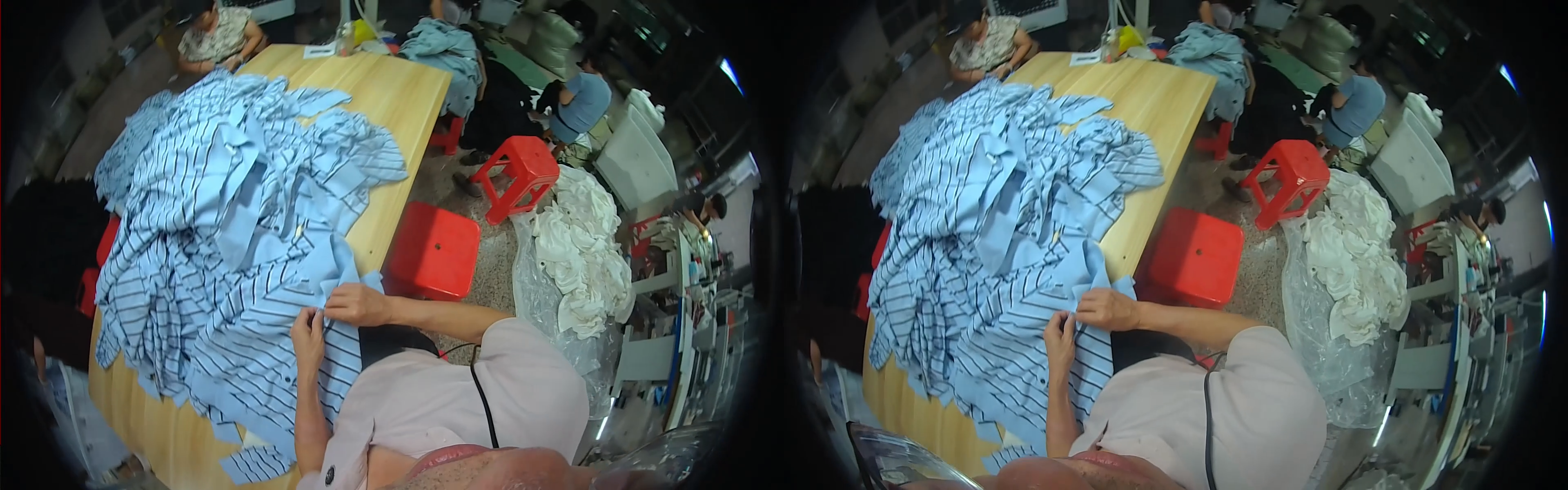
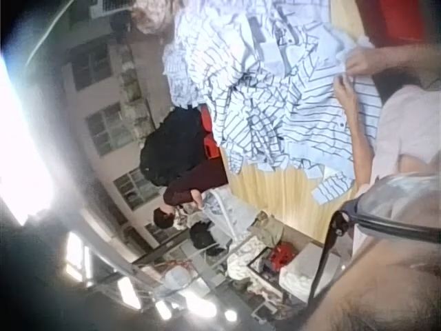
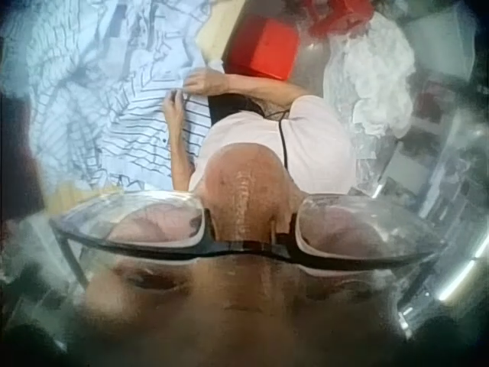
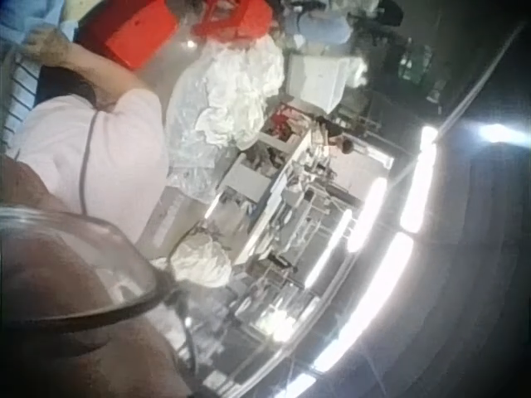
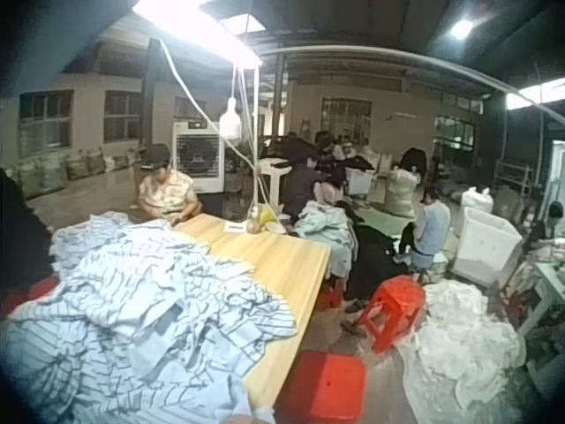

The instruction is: The person is inspecting and sorting blue striped shirts on a large wooden table in a factory setting.

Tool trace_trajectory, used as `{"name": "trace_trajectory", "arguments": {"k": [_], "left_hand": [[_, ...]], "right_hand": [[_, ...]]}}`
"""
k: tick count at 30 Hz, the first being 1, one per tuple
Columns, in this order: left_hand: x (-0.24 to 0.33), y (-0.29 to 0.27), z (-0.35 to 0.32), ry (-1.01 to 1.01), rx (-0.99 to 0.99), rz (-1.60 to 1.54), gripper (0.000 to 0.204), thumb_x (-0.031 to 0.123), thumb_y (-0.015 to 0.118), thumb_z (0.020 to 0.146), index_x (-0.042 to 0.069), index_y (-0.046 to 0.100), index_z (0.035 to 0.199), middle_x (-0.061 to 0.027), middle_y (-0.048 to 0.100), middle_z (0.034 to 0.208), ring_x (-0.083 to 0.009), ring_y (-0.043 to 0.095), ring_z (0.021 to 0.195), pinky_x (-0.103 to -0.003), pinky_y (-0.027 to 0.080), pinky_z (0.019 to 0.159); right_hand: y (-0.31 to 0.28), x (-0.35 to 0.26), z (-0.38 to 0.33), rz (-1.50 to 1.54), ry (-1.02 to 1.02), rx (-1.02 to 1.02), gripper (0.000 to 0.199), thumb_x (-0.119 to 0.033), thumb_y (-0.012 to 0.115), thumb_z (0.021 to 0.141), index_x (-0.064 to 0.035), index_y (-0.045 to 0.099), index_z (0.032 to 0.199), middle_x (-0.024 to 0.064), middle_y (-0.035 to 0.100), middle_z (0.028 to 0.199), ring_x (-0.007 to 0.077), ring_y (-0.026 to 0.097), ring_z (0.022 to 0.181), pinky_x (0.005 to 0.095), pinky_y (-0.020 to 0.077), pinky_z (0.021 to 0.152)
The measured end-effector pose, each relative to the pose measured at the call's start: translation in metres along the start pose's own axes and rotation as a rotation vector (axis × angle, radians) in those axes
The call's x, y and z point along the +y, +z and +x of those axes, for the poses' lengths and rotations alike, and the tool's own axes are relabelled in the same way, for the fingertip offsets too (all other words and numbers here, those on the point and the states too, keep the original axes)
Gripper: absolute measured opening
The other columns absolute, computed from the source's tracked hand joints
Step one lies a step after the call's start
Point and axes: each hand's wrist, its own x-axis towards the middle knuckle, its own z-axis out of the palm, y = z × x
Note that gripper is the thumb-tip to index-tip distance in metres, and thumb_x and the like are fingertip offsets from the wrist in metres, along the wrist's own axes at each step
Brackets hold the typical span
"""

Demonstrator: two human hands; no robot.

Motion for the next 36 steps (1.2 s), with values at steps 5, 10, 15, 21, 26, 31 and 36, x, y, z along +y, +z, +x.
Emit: {"name": "trace_trajectory", "arguments": {"k": [5, 10, 15, 21, 26, 31, 36], "left_hand": [[0.004, 0.002, 0.002, 0.019, -0.048, -0.02, 0.015, 0.01, 0.065, 0.105, -0.005, 0.068, 0.103, -0.0048, 0.068, 0.085, -0.0106, 0.057, 0.079, -0.03, 0.05, 0.073], [0.001, 0.004, 0.004, 0.093, -0.008, 0.078, 0.015, 0.009, 0.065, 0.105, -0.005, 0.069, 0.102, -0.0035, 0.066, 0.082, -0.0103, 0.055, 0.075, -0.029, 0.049, 0.069], [-0.007, 0.003, 0.007, 0.054, -0.013, 0.049, 0.015, 0.009, 0.065, 0.106, -0.005, 0.069, 0.103, -0.0053, 0.068, 0.083, -0.0106, 0.057, 0.075, -0.029, 0.049, 0.069], [-0.003, 0.002, 0.007, 0.105, -0.03, 0.057, 0.015, 0.009, 0.064, 0.104, -0.005, 0.07, 0.102, -0.0165, 0.071, 0.084, -0.0228, 0.064, 0.072, -0.036, 0.052, 0.071], [-0.003, 0.0, 0.008, 0.127, -0.095, 0.076, 0.017, 0.01, 0.063, 0.105, -0.005, 0.07, 0.107, -0.018, 0.071, 0.09, -0.0264, 0.066, 0.079, -0.037, 0.053, 0.076], [-0.01, -0.007, 0.008, 0.099, -0.164, 0.043, 0.017, 0.009, 0.064, 0.104, -0.005, 0.069, 0.11, -0.0182, 0.071, 0.096, -0.0271, 0.067, 0.084, -0.036, 0.053, 0.08], [-0.015, -0.004, 0.001, 0.093, -0.133, -0.046, 0.018, 0.008, 0.069, 0.102, -0.005, 0.07, 0.114, -0.0143, 0.072, 0.098, -0.0221, 0.067, 0.087, -0.033, 0.053, 0.082]], "right_hand": [[-0.004, 0.004, 0.002, 0.01, -0.025, -0.089, 0.012, -0.006, 0.071, 0.08, -0.0032, 0.064, 0.089, 0.008, 0.06, 0.086, 0.0268, 0.064, 0.085, 0.0392, 0.0539, 0.072], [0.004, 0.014, 0.003, 0.067, 0.01, -0.175, 0.012, -0.006, 0.072, 0.081, -0.0044, 0.066, 0.092, 0.0075, 0.062, 0.087, 0.0272, 0.065, 0.086, 0.039, 0.054, 0.071], [0.004, 0.013, 0.003, 0.086, 0.078, -0.106, 0.011, -0.006, 0.071, 0.082, -0.0056, 0.068, 0.092, 0.0054, 0.063, 0.086, 0.0261, 0.065, 0.084, 0.0381, 0.0543, 0.067], [0.003, 0.014, 0.001, 0.017, -0.014, -0.069, 0.009, -0.009, 0.071, 0.08, -0.0058, 0.065, 0.086, 0.0045, 0.061, 0.082, 0.024, 0.064, 0.081, 0.0373, 0.0534, 0.065], [-0.002, 0.011, 0.004, -0.058, -0.109, -0.082, 0.011, -0.011, 0.07, 0.079, -0.0061, 0.062, 0.083, 0.0053, 0.06, 0.085, 0.0222, 0.062, 0.083, 0.0351, 0.0523, 0.066], [-0.003, 0.009, 0.007, 0.01, -0.08, -0.062, 0.011, -0.012, 0.07, 0.082, -0.0055, 0.065, 0.088, 0.0079, 0.065, 0.096, 0.0239, 0.066, 0.091, 0.0364, 0.0542, 0.072], [0.003, 0.013, -0.001, 0.043, -0.021, -0.092, 0.011, -0.011, 0.07, 0.086, -0.0058, 0.068, 0.095, 0.0094, 0.069, 0.104, 0.0266, 0.069, 0.097, 0.0386, 0.0558, 0.077]]}}
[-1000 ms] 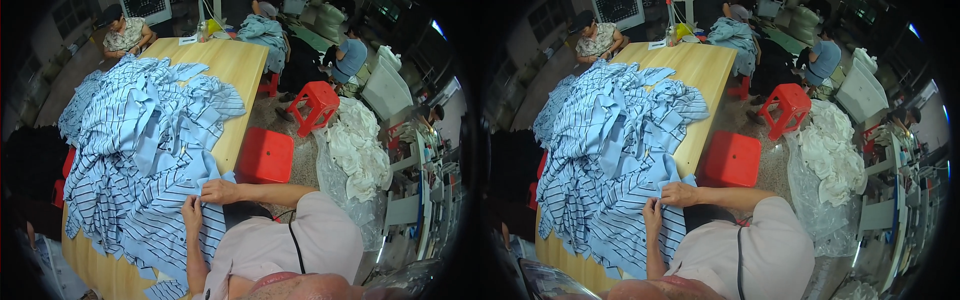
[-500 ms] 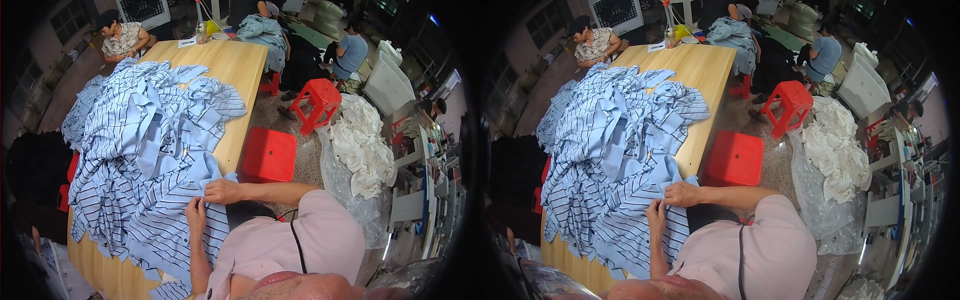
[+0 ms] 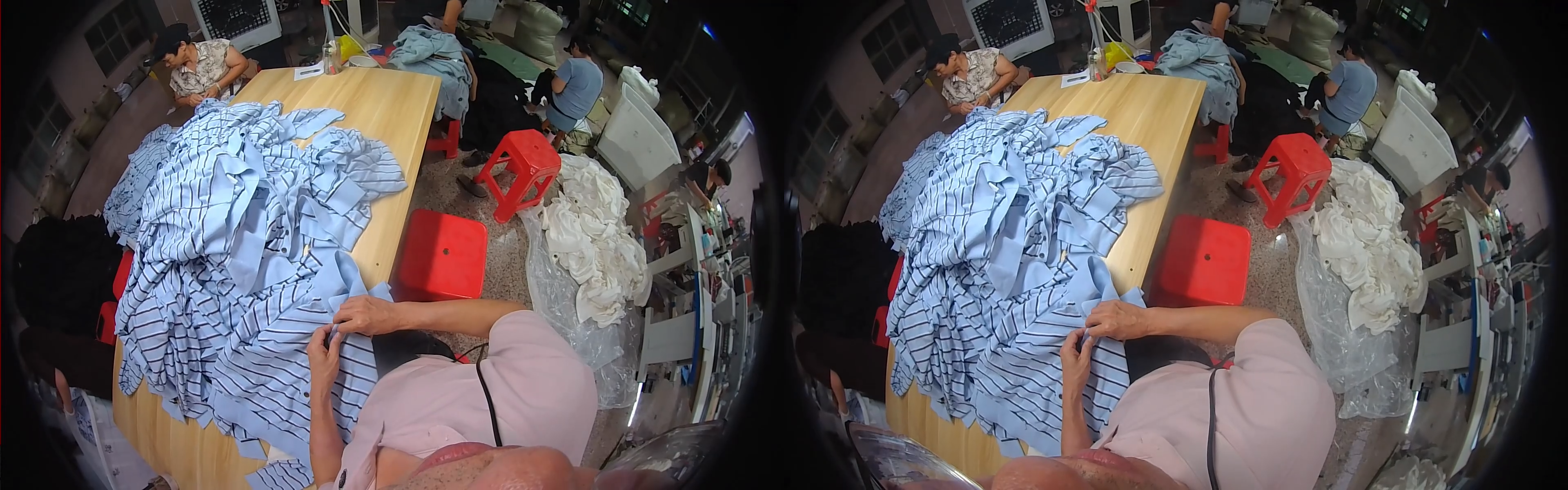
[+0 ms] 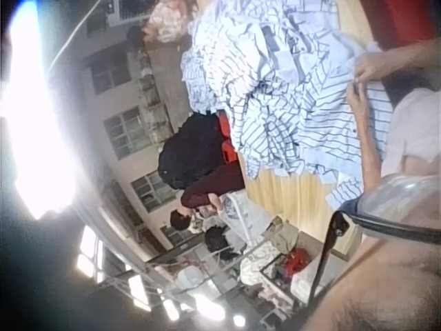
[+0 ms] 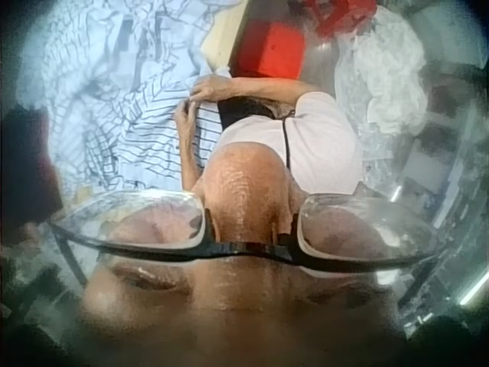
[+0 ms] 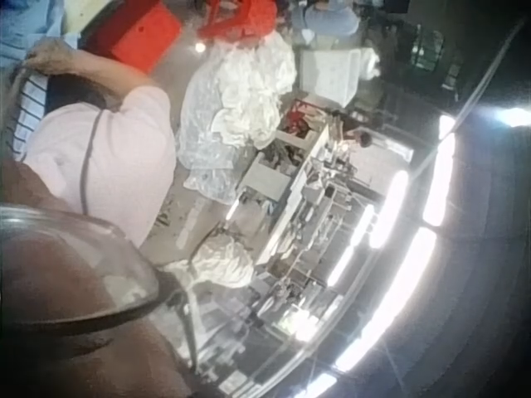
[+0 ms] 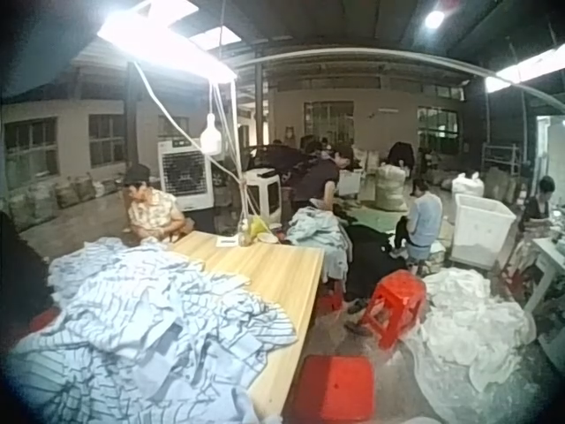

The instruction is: The person is inspecting and sorting blue striped shirts on a large wooden table in a factory setting.

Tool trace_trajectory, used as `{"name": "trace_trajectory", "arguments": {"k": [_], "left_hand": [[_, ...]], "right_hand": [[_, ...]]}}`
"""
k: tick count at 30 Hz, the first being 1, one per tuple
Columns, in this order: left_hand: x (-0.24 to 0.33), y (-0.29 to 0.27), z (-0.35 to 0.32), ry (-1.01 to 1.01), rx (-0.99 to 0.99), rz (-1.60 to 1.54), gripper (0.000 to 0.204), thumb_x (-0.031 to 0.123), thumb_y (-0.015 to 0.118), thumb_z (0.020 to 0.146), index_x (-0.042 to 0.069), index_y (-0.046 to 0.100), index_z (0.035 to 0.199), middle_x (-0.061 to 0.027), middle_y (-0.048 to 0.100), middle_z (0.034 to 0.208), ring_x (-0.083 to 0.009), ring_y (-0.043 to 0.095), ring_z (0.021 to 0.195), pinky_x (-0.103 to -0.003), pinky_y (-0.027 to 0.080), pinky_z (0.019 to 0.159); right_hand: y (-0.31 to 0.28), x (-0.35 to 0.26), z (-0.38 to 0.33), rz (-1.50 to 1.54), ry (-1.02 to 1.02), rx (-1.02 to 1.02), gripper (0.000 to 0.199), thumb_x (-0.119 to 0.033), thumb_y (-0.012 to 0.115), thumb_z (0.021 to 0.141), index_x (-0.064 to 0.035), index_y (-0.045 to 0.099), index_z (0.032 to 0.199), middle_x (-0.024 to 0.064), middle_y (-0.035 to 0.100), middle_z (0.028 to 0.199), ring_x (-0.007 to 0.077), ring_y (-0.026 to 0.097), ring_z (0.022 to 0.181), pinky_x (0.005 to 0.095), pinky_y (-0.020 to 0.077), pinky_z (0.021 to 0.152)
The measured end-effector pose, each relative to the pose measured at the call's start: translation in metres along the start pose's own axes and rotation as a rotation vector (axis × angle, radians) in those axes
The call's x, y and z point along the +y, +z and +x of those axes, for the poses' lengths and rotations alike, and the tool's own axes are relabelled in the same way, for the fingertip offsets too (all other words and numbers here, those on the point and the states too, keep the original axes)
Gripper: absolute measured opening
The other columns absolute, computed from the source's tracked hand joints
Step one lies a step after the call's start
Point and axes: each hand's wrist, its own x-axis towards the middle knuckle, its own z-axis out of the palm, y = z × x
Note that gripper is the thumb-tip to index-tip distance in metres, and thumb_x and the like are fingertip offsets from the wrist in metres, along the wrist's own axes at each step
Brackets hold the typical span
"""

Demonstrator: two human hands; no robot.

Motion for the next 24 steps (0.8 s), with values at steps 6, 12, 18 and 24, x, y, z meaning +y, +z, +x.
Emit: {"name": "trace_trajectory", "arguments": {"k": [6, 12, 18, 24], "left_hand": [[-0.003, 0.008, -0.002, 0.11, 0.081, 0.172, 0.019, 0.007, 0.074, 0.096, -0.006, 0.072, 0.111, -0.0135, 0.075, 0.097, -0.0206, 0.069, 0.087, -0.033, 0.054, 0.083], [-0.012, 0.013, -0.006, 0.167, 0.199, 0.151, 0.016, 0.005, 0.077, 0.094, -0.006, 0.074, 0.106, -0.0124, 0.076, 0.092, -0.0202, 0.07, 0.082, -0.033, 0.055, 0.079], [-0.009, 0.016, -0.007, 0.172, 0.257, 0.112, 0.013, -0.002, 0.078, 0.09, -0.003, 0.077, 0.104, -0.0109, 0.077, 0.092, -0.017, 0.07, 0.083, -0.031, 0.055, 0.078], [-0.003, 0.02, -0.01, 0.227, 0.357, 0.223, 0.01, -0.004, 0.075, 0.09, -0.003, 0.077, 0.1, -0.0132, 0.077, 0.093, -0.0244, 0.071, 0.084, -0.036, 0.055, 0.079]], "right_hand": [[0.005, 0.007, -0.009, 0.177, 0.111, -0.062, 0.019, -0.012, 0.071, 0.085, -0.0055, 0.067, 0.103, 0.0097, 0.066, 0.091, 0.0314, 0.069, 0.082, 0.043, 0.0562, 0.071], [0.011, -0.004, -0.003, 0.222, 0.281, 0.032, 0.014, -0.012, 0.074, 0.087, -0.0056, 0.07, 0.099, 0.0095, 0.066, 0.086, 0.0328, 0.07, 0.082, 0.0448, 0.0564, 0.07], [0.016, -0.001, -0.003, 0.115, 0.362, -0.08, 0.012, -0.016, 0.077, 0.085, -0.0064, 0.076, 0.092, 0.0084, 0.064, 0.085, 0.0314, 0.07, 0.086, 0.0447, 0.0555, 0.075], [0.026, -0.007, -0.004, 0.001, 0.311, 0.026, 0.014, -0.018, 0.081, 0.082, -0.0074, 0.072, 0.085, 0.0081, 0.062, 0.087, 0.0303, 0.066, 0.087, 0.0434, 0.0512, 0.08]]}}
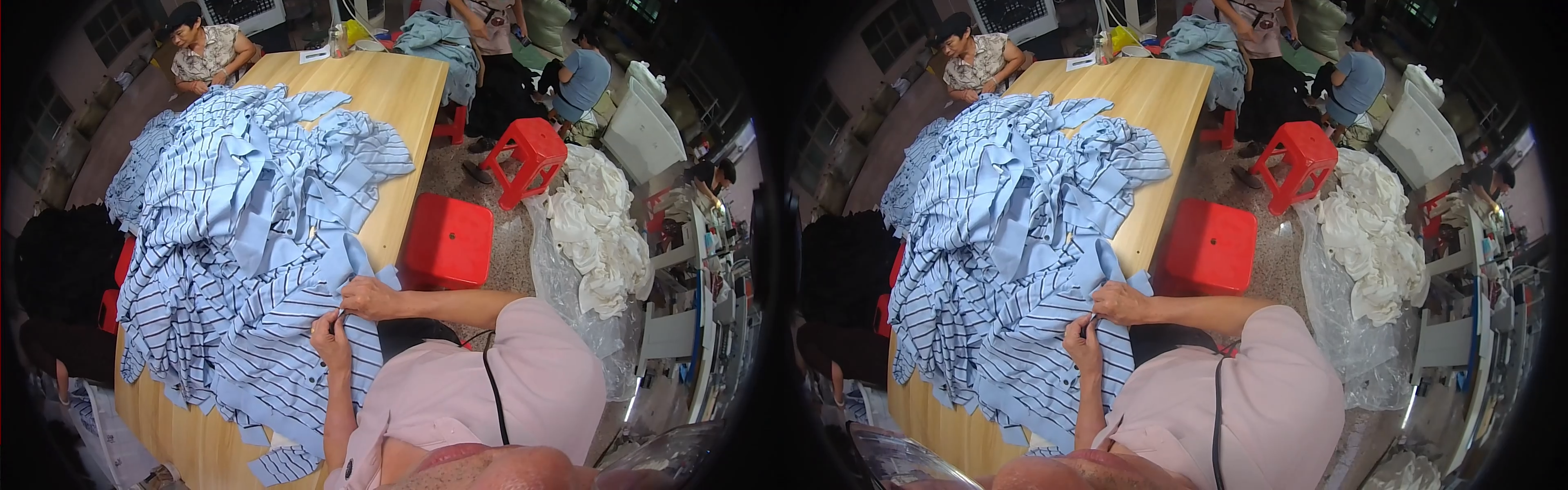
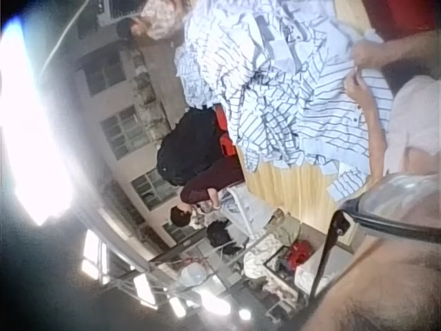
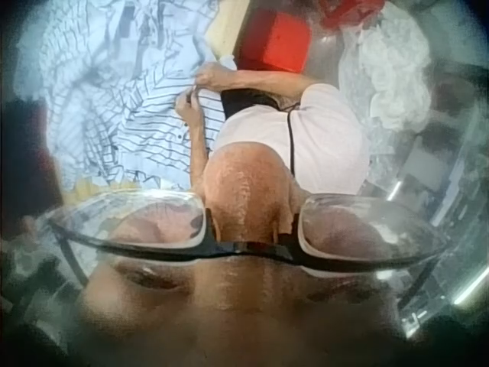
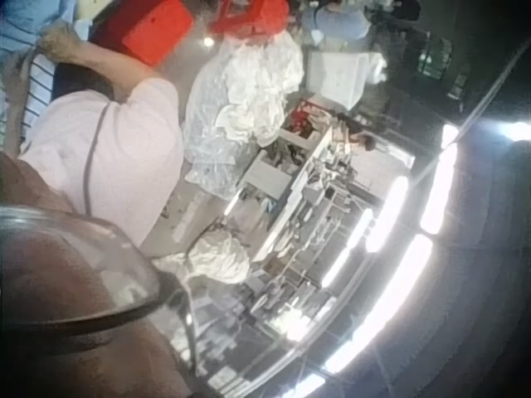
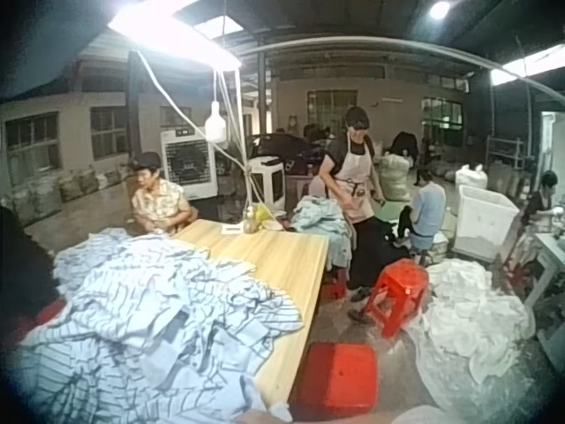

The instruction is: The person is inspecting and sorting blue striped shirts on a large wooden table in a factory setting.

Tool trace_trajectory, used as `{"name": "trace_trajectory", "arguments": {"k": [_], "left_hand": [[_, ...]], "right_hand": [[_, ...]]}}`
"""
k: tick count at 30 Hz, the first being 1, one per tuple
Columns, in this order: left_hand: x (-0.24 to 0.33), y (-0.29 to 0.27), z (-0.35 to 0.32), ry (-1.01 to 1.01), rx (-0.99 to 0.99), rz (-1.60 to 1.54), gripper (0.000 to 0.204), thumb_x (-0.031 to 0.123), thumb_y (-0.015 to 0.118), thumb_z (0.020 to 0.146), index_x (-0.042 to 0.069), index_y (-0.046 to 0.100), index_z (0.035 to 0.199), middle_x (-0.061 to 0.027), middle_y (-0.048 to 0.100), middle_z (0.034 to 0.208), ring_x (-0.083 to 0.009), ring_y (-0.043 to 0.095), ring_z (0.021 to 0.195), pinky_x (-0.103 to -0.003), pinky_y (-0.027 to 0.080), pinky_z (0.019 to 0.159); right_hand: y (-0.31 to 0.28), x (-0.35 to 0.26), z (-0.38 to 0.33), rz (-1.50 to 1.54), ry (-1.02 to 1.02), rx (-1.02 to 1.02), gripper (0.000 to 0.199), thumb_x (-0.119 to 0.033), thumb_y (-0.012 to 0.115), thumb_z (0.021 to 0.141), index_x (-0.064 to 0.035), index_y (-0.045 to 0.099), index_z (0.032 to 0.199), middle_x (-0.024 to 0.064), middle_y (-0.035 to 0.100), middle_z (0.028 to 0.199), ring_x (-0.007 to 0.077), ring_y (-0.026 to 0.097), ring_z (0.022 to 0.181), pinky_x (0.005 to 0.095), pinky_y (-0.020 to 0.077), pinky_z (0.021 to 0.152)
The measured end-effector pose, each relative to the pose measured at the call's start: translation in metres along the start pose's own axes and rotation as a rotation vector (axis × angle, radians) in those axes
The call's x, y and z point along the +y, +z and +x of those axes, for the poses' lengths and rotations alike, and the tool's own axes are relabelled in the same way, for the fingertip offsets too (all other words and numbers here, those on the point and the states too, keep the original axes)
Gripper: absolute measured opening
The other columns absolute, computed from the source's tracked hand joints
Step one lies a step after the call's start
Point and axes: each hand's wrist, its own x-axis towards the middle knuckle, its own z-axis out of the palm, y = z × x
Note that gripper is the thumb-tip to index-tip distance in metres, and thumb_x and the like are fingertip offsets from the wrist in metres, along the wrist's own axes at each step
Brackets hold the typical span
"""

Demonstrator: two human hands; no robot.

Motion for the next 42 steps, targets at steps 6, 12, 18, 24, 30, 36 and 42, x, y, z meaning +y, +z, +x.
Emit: {"name": "trace_trajectory", "arguments": {"k": [6, 12, 18, 24, 30, 36, 42], "left_hand": [[0.002, 0.002, 0.003, 0.059, 0.036, 0.1, 0.009, -0.003, 0.072, 0.093, -0.003, 0.075, 0.101, -0.0166, 0.074, 0.092, -0.0318, 0.07, 0.085, -0.042, 0.054, 0.08], [-0.002, 0.004, 0.003, 0.052, 0.009, 0.187, 0.003, -0.001, 0.068, 0.097, -0.004, 0.068, 0.099, -0.0181, 0.071, 0.093, -0.0367, 0.064, 0.088, -0.047, 0.051, 0.08], [0.002, 0.008, 0.005, 0.065, 0.02, 0.24, 0.004, -0.001, 0.067, 0.097, -0.004, 0.064, 0.097, -0.0202, 0.068, 0.091, -0.0383, 0.063, 0.087, -0.049, 0.049, 0.079], [0.011, 0.013, 0.008, 0.057, 0.001, 0.341, 0.005, -0.002, 0.064, 0.096, -0.004, 0.06, 0.097, -0.021, 0.065, 0.092, -0.0418, 0.06, 0.089, -0.051, 0.048, 0.081], [-0.006, 0.005, 0.0, 0.129, -0.038, 0.374, 0.003, -0.002, 0.063, 0.096, -0.001, 0.064, 0.099, -0.0206, 0.065, 0.094, -0.0423, 0.063, 0.091, -0.052, 0.05, 0.079], [0.014, -0.01, 0.002, 0.316, -0.14, 0.372, 0.021, -0.004, 0.064, 0.09, 0.0, 0.07, 0.109, -0.0175, 0.073, 0.118, -0.0372, 0.069, 0.103, -0.046, 0.057, 0.089], [0.019, -0.016, -0.007, 0.25, -0.124, 0.354, 0.026, 0.0, 0.068, 0.091, 0.001, 0.069, 0.117, -0.0143, 0.074, 0.115, -0.0329, 0.07, 0.104, -0.046, 0.054, 0.086]], "right_hand": [[0.008, -0.004, -0.002, 0.035, 0.017, 0.113, 0.011, -0.012, 0.078, 0.082, -0.0055, 0.07, 0.083, 0.0089, 0.057, 0.083, 0.0303, 0.065, 0.083, 0.0425, 0.0512, 0.078], [0.009, -0.013, -0.002, 0.056, 0.057, 0.162, 0.007, -0.007, 0.077, 0.083, -0.0027, 0.073, 0.086, 0.0105, 0.058, 0.082, 0.0302, 0.063, 0.08, 0.0412, 0.0513, 0.076], [0.014, -0.012, -0.002, 0.052, 0.017, 0.221, 0.012, -0.01, 0.074, 0.083, -0.0037, 0.067, 0.077, 0.0109, 0.057, 0.082, 0.0301, 0.062, 0.08, 0.043, 0.0511, 0.077], [0.016, -0.018, -0.004, 0.049, 0.052, 0.223, 0.01, -0.008, 0.077, 0.084, -0.0018, 0.07, 0.082, 0.0104, 0.056, 0.079, 0.0292, 0.061, 0.077, 0.0403, 0.0503, 0.073], [0.023, -0.015, -0.004, 0.043, -0.021, 0.241, 0.017, -0.004, 0.073, 0.082, -0.0063, 0.058, 0.076, 0.0116, 0.051, 0.079, 0.0326, 0.057, 0.075, 0.0447, 0.0469, 0.067], [-0.003, -0.01, -0.002, 0.086, 0.024, 0.149, 0.027, -0.001, 0.074, 0.08, -0.0026, 0.069, 0.107, 0.0154, 0.065, 0.094, 0.0377, 0.064, 0.087, 0.0466, 0.0526, 0.077], [-0.007, -0.014, 0.007, 0.072, -0.015, 0.073, 0.027, -0.003, 0.072, 0.082, -0.0074, 0.071, 0.108, 0.0096, 0.061, 0.087, 0.033, 0.063, 0.083, 0.0447, 0.05, 0.076]]}}
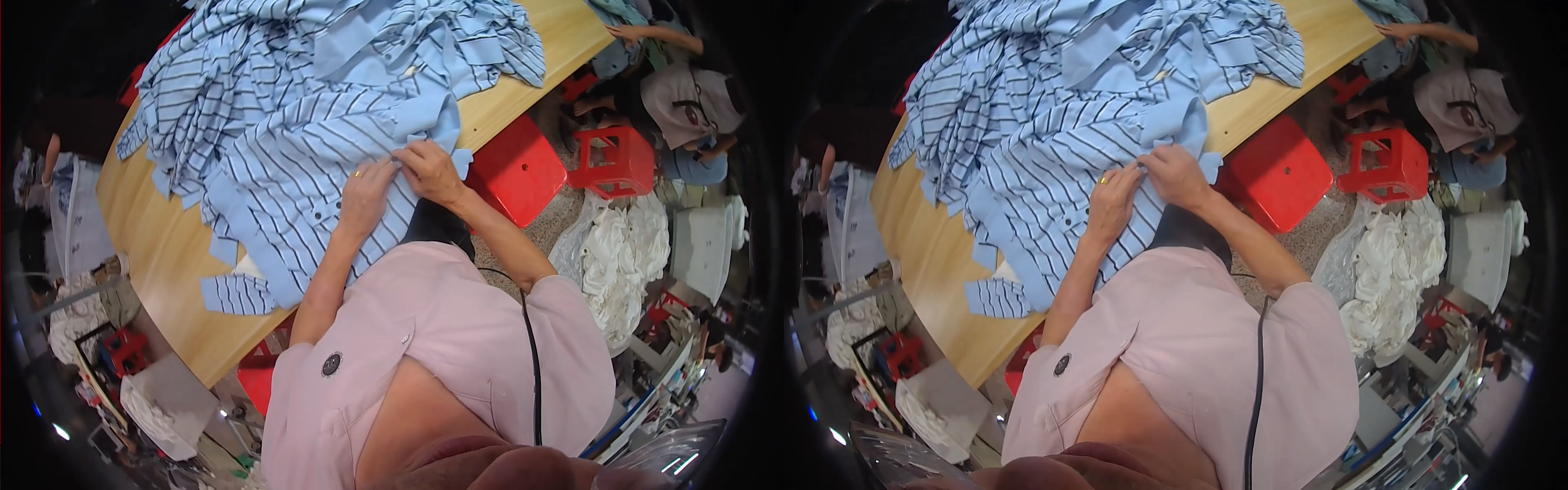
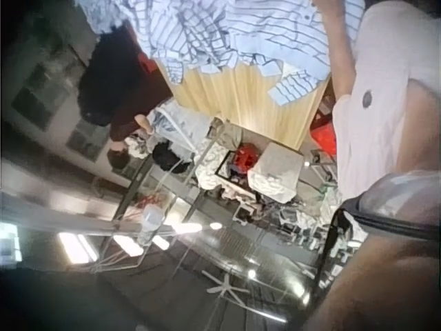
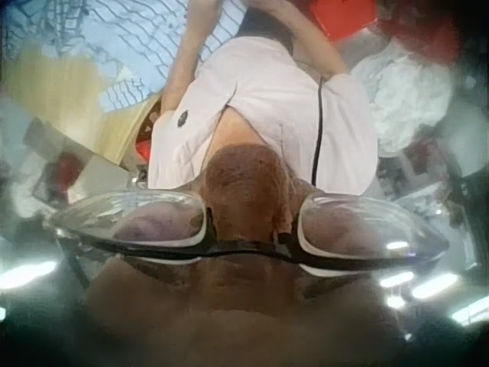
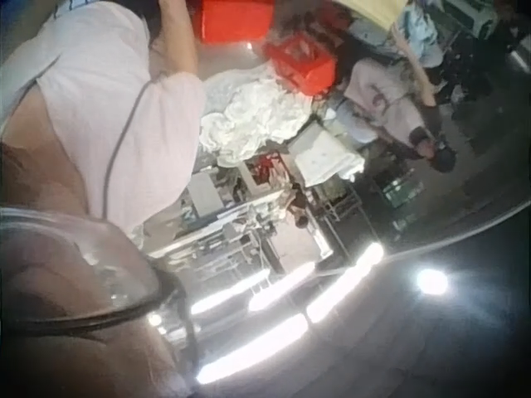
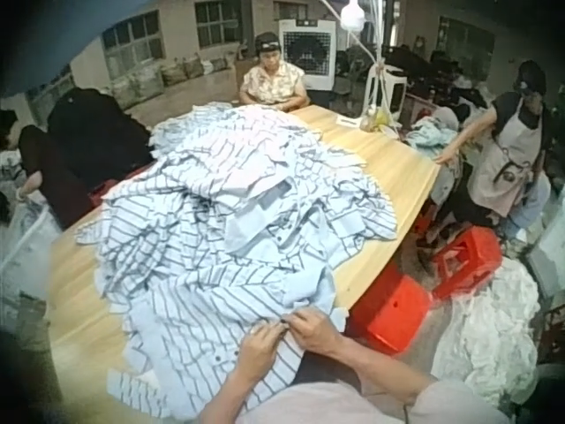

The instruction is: The person is inspecting and sorting blue striped shirts on a large wooden table in a factory setting.

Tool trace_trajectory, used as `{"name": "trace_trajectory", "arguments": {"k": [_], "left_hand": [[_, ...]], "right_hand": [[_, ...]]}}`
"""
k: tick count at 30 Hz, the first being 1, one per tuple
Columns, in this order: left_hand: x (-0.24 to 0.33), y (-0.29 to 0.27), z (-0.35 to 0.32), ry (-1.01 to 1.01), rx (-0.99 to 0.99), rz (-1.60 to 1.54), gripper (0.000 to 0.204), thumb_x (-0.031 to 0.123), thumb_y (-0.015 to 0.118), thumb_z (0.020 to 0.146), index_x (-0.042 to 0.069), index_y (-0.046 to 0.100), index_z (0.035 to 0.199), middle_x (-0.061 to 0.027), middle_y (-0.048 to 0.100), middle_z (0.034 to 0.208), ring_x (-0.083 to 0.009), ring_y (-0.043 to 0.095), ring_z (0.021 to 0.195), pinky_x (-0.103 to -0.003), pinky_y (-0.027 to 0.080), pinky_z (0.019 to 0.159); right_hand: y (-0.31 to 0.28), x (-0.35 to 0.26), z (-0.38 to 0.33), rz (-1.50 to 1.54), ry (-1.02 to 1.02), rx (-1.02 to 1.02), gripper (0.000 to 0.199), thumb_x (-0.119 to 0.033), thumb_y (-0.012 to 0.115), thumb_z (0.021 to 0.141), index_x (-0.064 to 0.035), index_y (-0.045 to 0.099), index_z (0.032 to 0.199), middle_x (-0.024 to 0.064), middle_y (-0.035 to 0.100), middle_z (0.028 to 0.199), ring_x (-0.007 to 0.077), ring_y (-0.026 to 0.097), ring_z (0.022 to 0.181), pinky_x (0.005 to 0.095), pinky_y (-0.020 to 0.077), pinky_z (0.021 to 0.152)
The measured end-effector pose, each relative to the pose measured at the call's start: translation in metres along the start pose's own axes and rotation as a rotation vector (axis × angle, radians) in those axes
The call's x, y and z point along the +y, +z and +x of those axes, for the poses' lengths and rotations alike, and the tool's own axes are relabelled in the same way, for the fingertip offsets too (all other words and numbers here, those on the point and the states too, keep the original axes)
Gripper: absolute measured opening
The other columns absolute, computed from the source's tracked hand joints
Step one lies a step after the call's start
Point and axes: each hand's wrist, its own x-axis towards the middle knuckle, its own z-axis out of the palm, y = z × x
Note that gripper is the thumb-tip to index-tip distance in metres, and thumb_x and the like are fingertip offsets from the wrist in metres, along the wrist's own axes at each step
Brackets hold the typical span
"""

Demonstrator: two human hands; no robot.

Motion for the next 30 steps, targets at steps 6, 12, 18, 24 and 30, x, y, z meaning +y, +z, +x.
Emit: {"name": "trace_trajectory", "arguments": {"k": [6, 12, 18, 24, 30], "left_hand": [[0.008, -0.016, -0.017, -0.177, 0.057, -0.168, 0.046, 0.013, 0.082, 0.087, 0.001, 0.066, 0.129, -0.0185, 0.071, 0.122, -0.0386, 0.067, 0.113, -0.046, 0.051, 0.098], [0.004, -0.065, -0.023, -0.177, 0.337, 0.128, 0.059, -0.005, 0.07, 0.063, 0.004, 0.068, 0.121, -0.0134, 0.072, 0.122, -0.0363, 0.064, 0.125, -0.048, 0.042, 0.107], [-0.023, -0.096, -0.04, -0.288, 0.441, 0.175, 0.036, -0.004, 0.069, 0.07, 0.008, 0.069, 0.103, -0.0077, 0.075, 0.108, -0.0326, 0.067, 0.118, -0.046, 0.041, 0.105], [-0.034, -0.097, -0.058, -0.31, 0.276, 0.101, 0.038, -0.005, 0.068, 0.068, 0.006, 0.07, 0.103, -0.0113, 0.072, 0.102, -0.0337, 0.067, 0.108, -0.045, 0.04, 0.105], [0.013, -0.134, -0.047, -0.187, 0.181, -0.007, 0.043, 0.001, 0.076, 0.063, 0.003, 0.071, 0.105, -0.0132, 0.072, 0.095, -0.0352, 0.069, 0.09, -0.046, 0.052, 0.082]], "right_hand": [[-0.014, 0.003, 0.007, -0.081, -0.137, 0.017, 0.028, 0.0, 0.071, 0.08, -0.0057, 0.071, 0.107, 0.01, 0.07, 0.097, 0.0301, 0.069, 0.086, 0.04, 0.0532, 0.077], [-0.084, -0.053, 0.054, 0.012, -0.393, 0.292, 0.031, 0.008, 0.073, 0.084, -0.0037, 0.069, 0.112, 0.0121, 0.068, 0.098, 0.0279, 0.07, 0.076, 0.0364, 0.0562, 0.061], [-0.074, -0.029, 0.019, -0.016, -0.219, 0.099, 0.033, -0.002, 0.081, 0.09, -0.0047, 0.069, 0.12, 0.0117, 0.069, 0.099, 0.0287, 0.071, 0.076, 0.038, 0.0574, 0.063], [-0.049, -0.041, 0.004, -0.072, 0.032, -0.334, 0.07, -0.038, 0.092, 0.078, -0.0106, 0.065, 0.136, 0.0159, 0.067, 0.118, 0.035, 0.068, 0.099, 0.0454, 0.0545, 0.082], [-0.021, -0.059, 0.024, -0.072, -0.153, -0.357, 0.042, -0.003, 0.074, 0.07, -0.0062, 0.065, 0.111, 0.0166, 0.065, 0.124, 0.0369, 0.061, 0.117, 0.0491, 0.0424, 0.103]]}}
